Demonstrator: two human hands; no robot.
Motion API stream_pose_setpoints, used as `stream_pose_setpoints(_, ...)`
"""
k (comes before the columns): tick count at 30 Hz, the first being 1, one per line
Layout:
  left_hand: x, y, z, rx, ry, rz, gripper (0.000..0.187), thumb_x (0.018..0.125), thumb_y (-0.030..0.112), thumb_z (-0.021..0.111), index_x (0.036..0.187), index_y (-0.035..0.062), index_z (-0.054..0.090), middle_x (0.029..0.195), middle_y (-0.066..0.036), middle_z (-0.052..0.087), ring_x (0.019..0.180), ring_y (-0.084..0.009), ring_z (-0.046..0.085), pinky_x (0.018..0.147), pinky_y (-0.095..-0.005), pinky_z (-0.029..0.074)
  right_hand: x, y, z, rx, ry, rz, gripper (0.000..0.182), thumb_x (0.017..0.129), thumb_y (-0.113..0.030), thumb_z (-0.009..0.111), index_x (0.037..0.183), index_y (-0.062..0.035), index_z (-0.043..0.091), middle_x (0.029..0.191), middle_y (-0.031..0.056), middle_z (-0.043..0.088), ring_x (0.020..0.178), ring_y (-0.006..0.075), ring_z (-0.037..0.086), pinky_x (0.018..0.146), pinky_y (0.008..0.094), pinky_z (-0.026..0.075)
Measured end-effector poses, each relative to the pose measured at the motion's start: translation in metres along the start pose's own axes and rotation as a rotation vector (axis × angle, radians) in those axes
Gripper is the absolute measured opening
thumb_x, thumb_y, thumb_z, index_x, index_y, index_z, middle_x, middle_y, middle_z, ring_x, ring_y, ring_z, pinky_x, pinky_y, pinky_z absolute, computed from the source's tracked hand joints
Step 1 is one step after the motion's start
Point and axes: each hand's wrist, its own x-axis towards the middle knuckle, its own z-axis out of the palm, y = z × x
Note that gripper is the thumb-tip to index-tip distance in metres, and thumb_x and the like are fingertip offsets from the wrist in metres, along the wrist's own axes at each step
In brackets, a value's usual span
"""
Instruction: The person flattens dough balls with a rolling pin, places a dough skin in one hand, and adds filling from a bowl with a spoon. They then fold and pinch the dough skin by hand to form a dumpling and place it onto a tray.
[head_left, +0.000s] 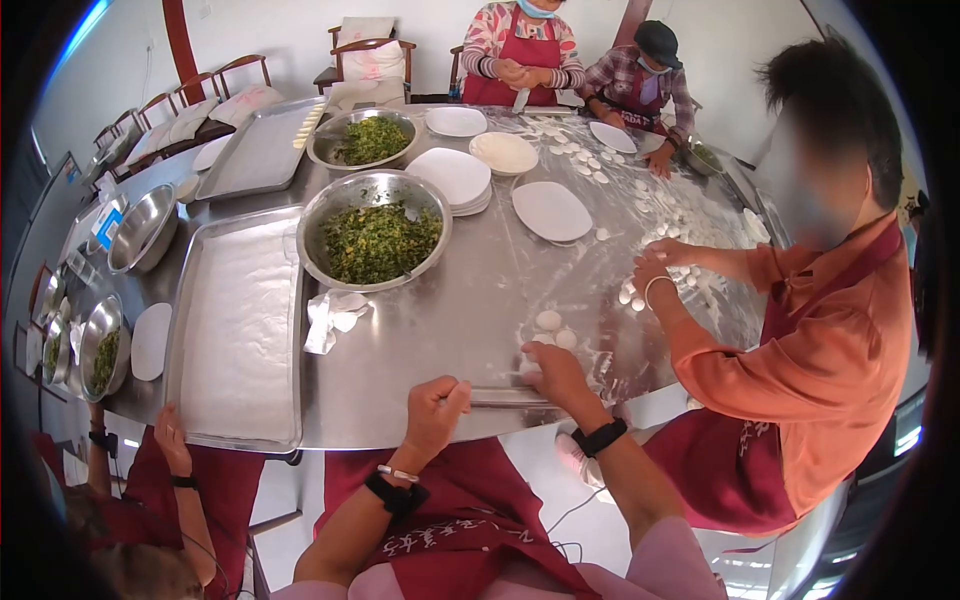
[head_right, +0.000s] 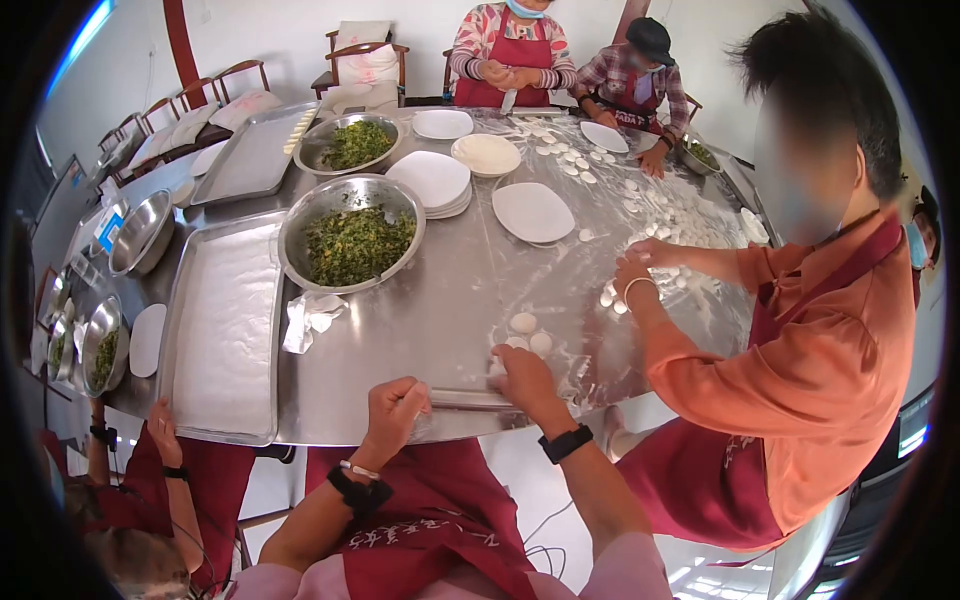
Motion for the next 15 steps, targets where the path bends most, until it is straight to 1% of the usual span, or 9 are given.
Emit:
stream_pose_setpoints(2, -0.001, 0.005, 0.002, -0.026, 0.001, -0.001, 0.033, 0.094, 0.014, 0.059, 0.065, -0.0011, 0.057, 0.059, -0.004, 0.058, 0.057, -0.0087, 0.054, 0.055, -0.026, 0.043, 0.004, -0.003, 0.005, 0.258, -0.023, 0.014, 0.023, 0.077, -0.015, 0.071, 0.097, -0.0039, 0.069, 0.091, 0.0166, 0.069, 0.086, 0.0323, 0.068, 0.072, 0.04, 0.054)
stream_pose_setpoints(4, -0.003, 0.004, 0.003, -0.025, 0.018, -0.01, 0.032, 0.094, 0.014, 0.059, 0.065, -0.0012, 0.057, 0.059, -0.004, 0.059, 0.057, -0.0087, 0.054, 0.056, -0.026, 0.043, 0.019, -0.033, -0.002, 0.472, -0.183, 0.18, 0.021, 0.077, -0.016, 0.07, 0.094, -0.0027, 0.072, 0.09, 0.0166, 0.07, 0.083, 0.0329, 0.067, 0.075, 0.0391, 0.053)
stream_pose_setpoints(7, -0.008, 0.009, 0.004, -0.01, 0.038, -0.003, 0.032, 0.094, 0.013, 0.058, 0.065, -0.0013, 0.057, 0.059, -0.004, 0.058, 0.057, -0.0088, 0.054, 0.055, -0.0262, 0.043, 0.025, -0.033, 0.018, 0.448, -0.143, 0.126, 0.018, 0.078, -0.017, 0.069, 0.088, -0.0029, 0.072, 0.086, 0.0166, 0.07, 0.082, 0.0333, 0.067, 0.075, 0.0403, 0.052)
stream_pose_setpoints(10, -0.012, 0.012, 0.005, -0.004, 0.059, 0.013, 0.034, 0.094, 0.012, 0.058, 0.063, -0.0012, 0.055, 0.058, -0.004, 0.057, 0.055, -0.009, 0.053, 0.054, -0.0258, 0.042, 0.026, -0.027, 0.031, 0.289, -0.133, 0.079, 0.017, 0.078, -0.017, 0.069, 0.089, -0.005, 0.073, 0.084, 0.0158, 0.07, 0.082, 0.0327, 0.067, 0.074, 0.0415, 0.052)
stream_pose_setpoints(13, -0.011, 0.015, 0.009, -0.08, 0.074, 0.008, 0.036, 0.094, 0.011, 0.055, 0.06, -0.0002, 0.054, 0.055, -0.003, 0.054, 0.053, -0.0079, 0.049, 0.052, -0.026, 0.039, 0.022, -0.028, 0.027, 0.198, -0.142, 0.09, 0.017, 0.078, -0.016, 0.069, 0.091, -0.0046, 0.073, 0.083, 0.0148, 0.07, 0.076, 0.0293, 0.067, 0.069, 0.0374, 0.052)
stream_pose_setpoints(15, -0.003, 0.017, 0.012, -0.108, 0.087, 0.012, 0.037, 0.093, 0.011, 0.055, 0.058, 0.0001, 0.052, 0.054, -0.002, 0.053, 0.052, -0.0072, 0.048, 0.049, -0.0259, 0.038, 0.022, -0.031, 0.024, 0.167, -0.145, 0.076, 0.017, 0.078, -0.017, 0.068, 0.089, -0.006, 0.074, 0.084, 0.0145, 0.07, 0.081, 0.0318, 0.067, 0.073, 0.0402, 0.052)
